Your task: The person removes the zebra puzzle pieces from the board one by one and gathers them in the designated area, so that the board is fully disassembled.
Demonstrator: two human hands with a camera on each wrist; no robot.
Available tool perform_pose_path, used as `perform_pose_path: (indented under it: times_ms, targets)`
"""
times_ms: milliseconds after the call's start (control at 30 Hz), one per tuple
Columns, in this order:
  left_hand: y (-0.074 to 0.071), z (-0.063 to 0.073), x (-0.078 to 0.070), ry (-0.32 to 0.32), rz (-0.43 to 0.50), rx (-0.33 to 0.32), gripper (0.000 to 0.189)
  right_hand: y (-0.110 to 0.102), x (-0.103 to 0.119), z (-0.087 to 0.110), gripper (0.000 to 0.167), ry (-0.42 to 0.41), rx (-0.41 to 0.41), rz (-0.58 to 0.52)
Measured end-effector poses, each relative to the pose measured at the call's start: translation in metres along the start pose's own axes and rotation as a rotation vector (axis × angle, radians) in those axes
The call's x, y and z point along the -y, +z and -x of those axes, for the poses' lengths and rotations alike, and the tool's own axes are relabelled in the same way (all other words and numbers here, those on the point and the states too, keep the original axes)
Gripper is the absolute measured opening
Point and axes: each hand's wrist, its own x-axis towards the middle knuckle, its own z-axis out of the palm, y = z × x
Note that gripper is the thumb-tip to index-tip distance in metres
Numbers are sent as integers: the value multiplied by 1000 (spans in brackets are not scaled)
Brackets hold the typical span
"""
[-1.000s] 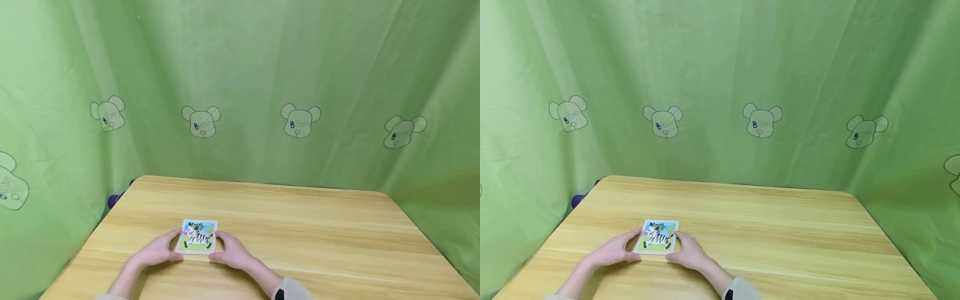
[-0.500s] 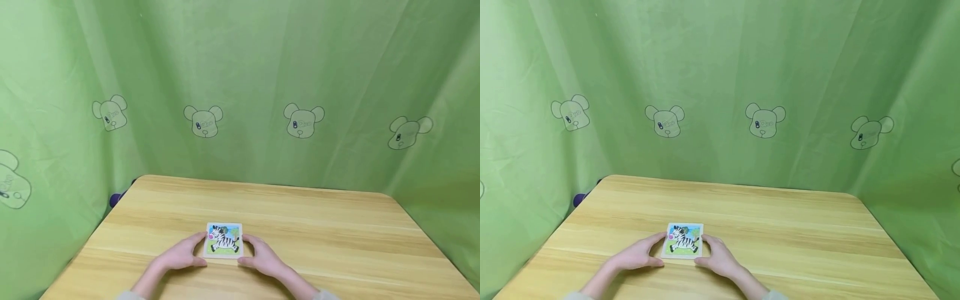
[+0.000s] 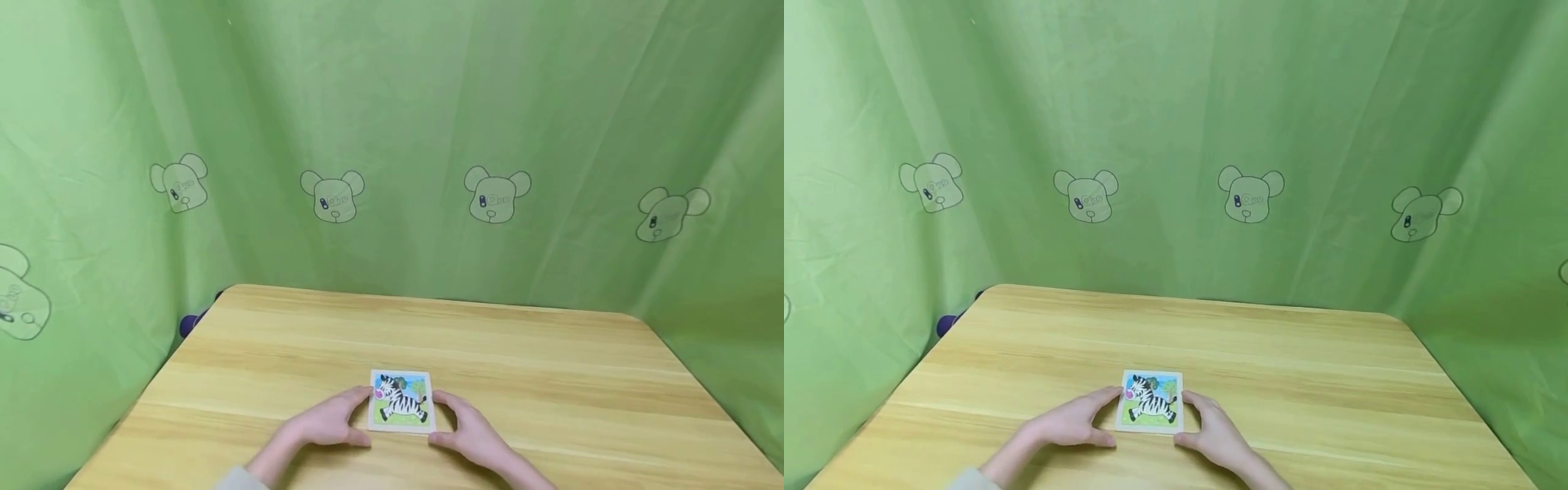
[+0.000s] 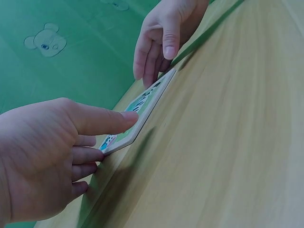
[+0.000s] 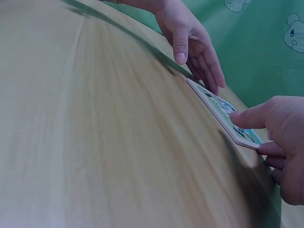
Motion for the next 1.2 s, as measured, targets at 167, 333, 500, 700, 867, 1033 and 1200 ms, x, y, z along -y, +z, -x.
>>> perform_pose_path:
  times_ms: [167,333,500,700,867,1033,1200]
  targets:
    - [6,-3,-10,25,-18,22,88,-6,-6,11,73,36,-28,8]
    - [11,-6,-16,45,-23,47,87,-12,-9,20,74,53,-22,-3]
    - [13,-7,-20,58,-45,59,86,-15,-10,25,72,54,-30,29]
    - [15,-6,-25,36,-130,70,87,-20,-10,24,66,29,-76,73]
    - [13,-1,-33,28,-260,55,83,-22,-7,11,60,27,-107,85]
    - [16,3,-42,111,-455,45,78,-19,-2,-8,57,29,-97,74]
    - [22,7,-49,184,-594,68,75,-13,2,-28,53,0,-88,85]
